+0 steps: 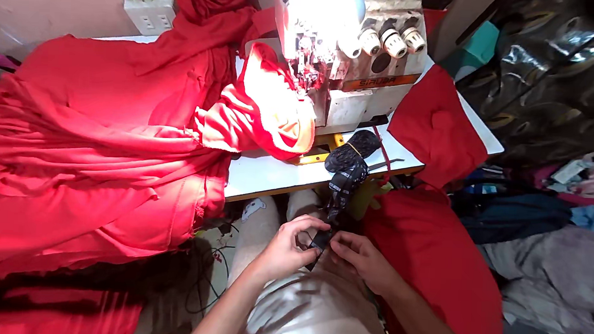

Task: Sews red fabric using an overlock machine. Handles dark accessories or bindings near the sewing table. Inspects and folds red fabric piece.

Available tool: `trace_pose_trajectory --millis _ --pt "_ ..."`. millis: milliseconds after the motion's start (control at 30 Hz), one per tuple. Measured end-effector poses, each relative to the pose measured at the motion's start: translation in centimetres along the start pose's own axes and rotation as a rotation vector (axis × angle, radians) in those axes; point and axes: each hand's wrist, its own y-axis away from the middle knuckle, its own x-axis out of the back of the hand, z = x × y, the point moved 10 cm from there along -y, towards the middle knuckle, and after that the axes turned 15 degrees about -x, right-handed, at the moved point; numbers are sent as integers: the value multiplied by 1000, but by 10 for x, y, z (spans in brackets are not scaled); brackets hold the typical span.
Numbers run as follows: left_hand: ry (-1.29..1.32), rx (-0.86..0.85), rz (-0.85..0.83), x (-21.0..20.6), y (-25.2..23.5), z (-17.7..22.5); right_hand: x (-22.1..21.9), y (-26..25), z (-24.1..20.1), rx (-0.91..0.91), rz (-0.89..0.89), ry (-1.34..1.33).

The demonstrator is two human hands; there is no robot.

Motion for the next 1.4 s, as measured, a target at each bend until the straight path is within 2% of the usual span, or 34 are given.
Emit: trace_pose_trajectory --millis 733,1033,1400 --pt "-37 -82 24 0 0 7 -5 -7 -4 -25 10 7" --pt "-38 -78 47 0 0 7 -4 -8 -4 -2 -3 -31" --pt "-10 -18 43 -2 2 5 -6 -10 0 -61 0 -65"
